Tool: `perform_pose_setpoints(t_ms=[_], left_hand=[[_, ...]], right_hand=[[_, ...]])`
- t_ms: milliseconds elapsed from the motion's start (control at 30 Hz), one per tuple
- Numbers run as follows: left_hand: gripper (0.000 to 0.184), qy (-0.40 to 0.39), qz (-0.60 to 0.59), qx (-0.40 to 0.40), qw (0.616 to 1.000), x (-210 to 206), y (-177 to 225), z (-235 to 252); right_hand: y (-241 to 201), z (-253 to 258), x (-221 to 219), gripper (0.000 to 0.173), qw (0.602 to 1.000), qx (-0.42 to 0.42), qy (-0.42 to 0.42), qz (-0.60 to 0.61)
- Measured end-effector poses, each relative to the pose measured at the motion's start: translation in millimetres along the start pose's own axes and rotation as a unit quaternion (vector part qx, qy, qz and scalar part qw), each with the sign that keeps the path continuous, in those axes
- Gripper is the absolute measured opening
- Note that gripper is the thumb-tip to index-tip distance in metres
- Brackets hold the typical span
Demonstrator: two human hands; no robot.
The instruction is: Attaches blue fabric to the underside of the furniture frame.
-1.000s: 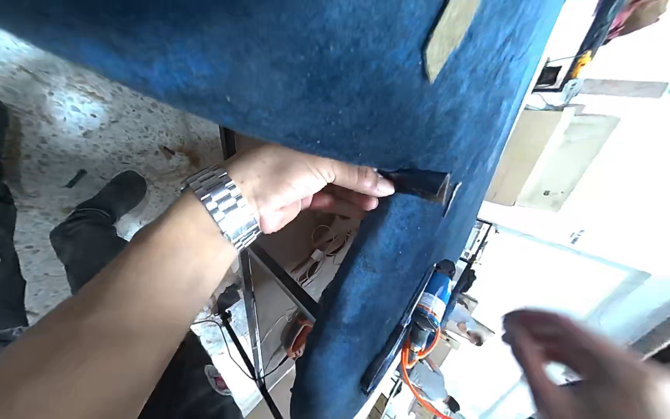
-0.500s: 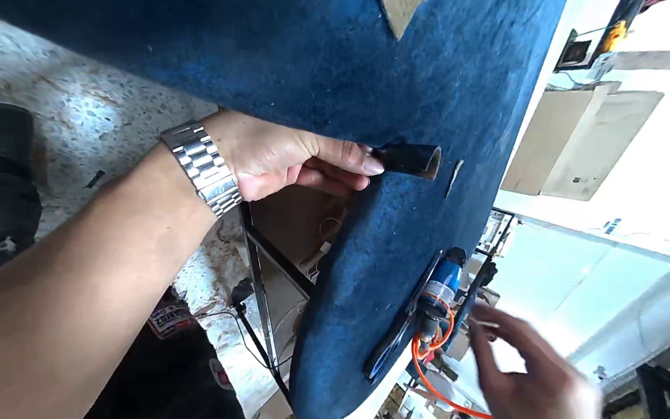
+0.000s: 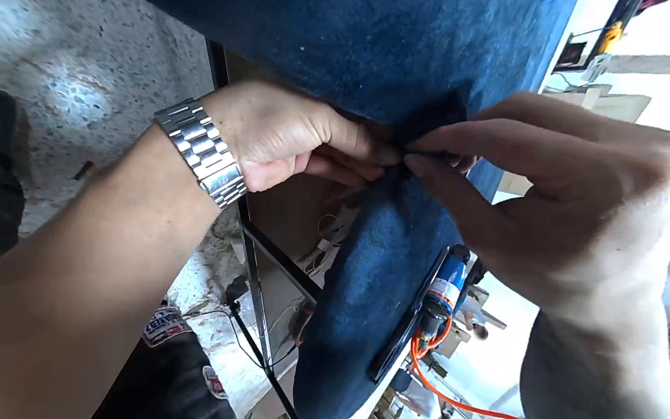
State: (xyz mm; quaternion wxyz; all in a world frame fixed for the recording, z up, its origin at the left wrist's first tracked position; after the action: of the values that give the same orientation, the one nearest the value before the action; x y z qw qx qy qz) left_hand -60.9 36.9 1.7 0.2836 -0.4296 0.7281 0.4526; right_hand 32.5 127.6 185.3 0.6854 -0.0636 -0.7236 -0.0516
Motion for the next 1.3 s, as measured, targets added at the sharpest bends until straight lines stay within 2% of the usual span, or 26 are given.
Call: perform_pose_setpoints(t_ms=[133, 300, 567, 700, 833, 900, 1000, 1133, 1300], left_hand=[[0.022, 0.001, -0.024, -0.001, 1.000, 3, -1, -7], [0.027, 0.039, 0.006, -0.115, 0.993, 1, -4, -18], [0.015, 0.079, 0.077, -0.339, 0.934, -3, -23, -11], [0.014, 0.105, 0.091, -0.376, 0.916, -5, -27, -13], [0.012, 0.134, 0.125, -0.431, 0.884, -6, -32, -16], [0.012, 0.142, 0.142, -0.446, 0.872, -7, -34, -17], [0.013, 0.140, 0.132, -0.443, 0.875, -10, -37, -18], [0.015, 0.140, 0.114, -0.443, 0.878, -11, -39, -20], [0.014, 0.157, 0.104, -0.433, 0.881, -15, -41, -18]], right_hand=[[3, -2, 0, 0.014, 1.000, -0.008, -0.002, 0.025], [0, -3, -2, 0.012, 0.998, -0.043, 0.004, 0.046], [-1, -5, -2, 0.014, 0.998, -0.042, 0.013, 0.036], [-3, -7, -3, 0.016, 0.999, -0.040, 0.021, 0.020], [-13, -8, -4, 0.023, 0.999, 0.007, 0.016, -0.045], [-17, -10, -5, 0.023, 0.997, 0.025, 0.012, -0.076], [-20, -8, -5, 0.022, 0.995, 0.030, 0.007, -0.094], [-17, 1, 3, 0.024, 0.998, 0.004, -0.028, -0.052], [-9, 8, 5, 0.018, 0.999, -0.034, -0.035, -0.003]])
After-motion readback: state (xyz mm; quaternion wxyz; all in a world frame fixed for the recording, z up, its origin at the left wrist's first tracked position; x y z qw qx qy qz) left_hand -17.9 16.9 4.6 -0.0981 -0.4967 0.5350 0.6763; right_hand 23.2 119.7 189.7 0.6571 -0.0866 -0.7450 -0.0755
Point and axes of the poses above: each hand's wrist, its own z-axis towards the middle knuckle, its own x-axis out of the back of the hand, y = z × x, the point moved 2 cm from there along z, towards the middle knuckle, and after that the axes turned 15 degrees about y, right-handed, at the moved point
